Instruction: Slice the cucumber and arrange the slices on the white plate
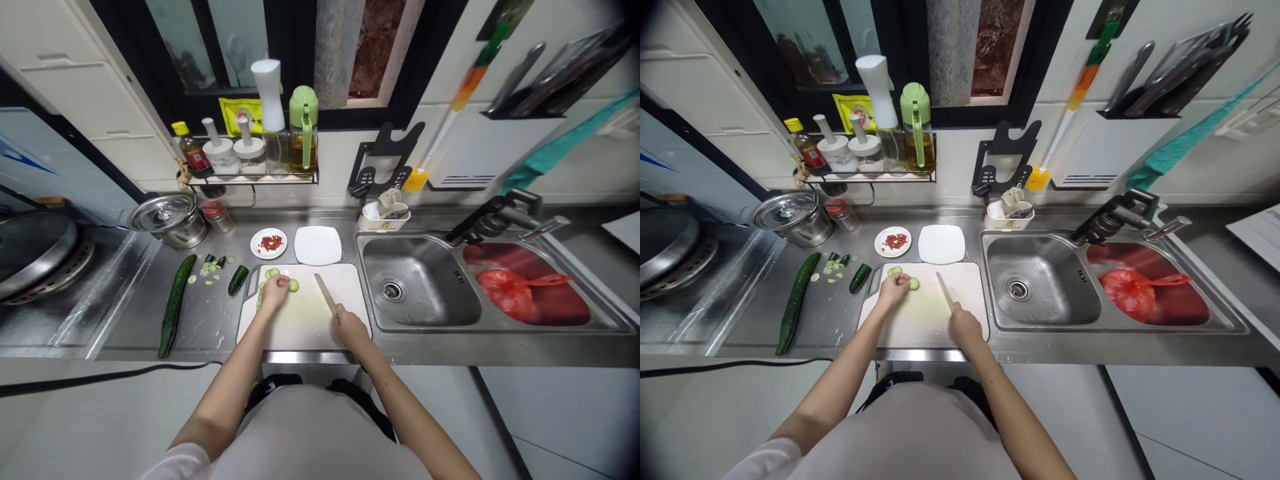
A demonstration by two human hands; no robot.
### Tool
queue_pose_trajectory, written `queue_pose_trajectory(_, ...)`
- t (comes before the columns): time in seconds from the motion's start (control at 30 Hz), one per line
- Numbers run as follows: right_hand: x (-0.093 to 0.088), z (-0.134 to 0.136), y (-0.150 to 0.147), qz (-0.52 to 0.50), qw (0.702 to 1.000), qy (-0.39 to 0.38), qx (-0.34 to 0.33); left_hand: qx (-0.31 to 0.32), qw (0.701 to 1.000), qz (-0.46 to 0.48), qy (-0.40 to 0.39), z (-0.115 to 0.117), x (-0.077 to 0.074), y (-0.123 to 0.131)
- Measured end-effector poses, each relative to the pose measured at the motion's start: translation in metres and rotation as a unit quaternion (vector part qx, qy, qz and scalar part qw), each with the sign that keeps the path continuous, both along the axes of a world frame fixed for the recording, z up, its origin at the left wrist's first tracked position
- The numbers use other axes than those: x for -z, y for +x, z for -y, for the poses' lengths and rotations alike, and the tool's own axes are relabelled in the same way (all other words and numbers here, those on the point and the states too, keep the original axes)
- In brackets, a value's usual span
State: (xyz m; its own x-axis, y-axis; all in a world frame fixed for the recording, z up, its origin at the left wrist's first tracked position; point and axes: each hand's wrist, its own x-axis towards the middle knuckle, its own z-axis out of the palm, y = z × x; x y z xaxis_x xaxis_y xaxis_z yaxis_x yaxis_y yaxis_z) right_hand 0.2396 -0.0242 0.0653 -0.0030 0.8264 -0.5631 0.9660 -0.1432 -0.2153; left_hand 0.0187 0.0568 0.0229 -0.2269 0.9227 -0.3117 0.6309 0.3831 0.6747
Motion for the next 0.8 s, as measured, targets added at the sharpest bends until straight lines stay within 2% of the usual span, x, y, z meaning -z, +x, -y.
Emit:
queue_pose_trajectory(0.17,0.0,0.001,-0.001,0.01,1.0,0.014,-0.009,-0.023,1.0,0.005,-0.005,0.021,0.008,0.018)
queue_pose_trajectory(0.3,-0.005,0.005,0.0,0.014,0.999,0.028,-0.026,0.002,0.999,-0.049,-0.01,0.031,0.007,0.024)
queue_pose_trajectory(0.53,-0.014,0.02,0.002,-0.002,0.996,0.033,-0.08,0.066,0.992,-0.109,0.004,0.032,0.004,0.02)
queue_pose_trajectory(0.8,-0.021,0.031,-0.002,-0.003,0.991,0.028,-0.132,0.083,0.988,-0.13,0.001,0.034,0.003,0.021)
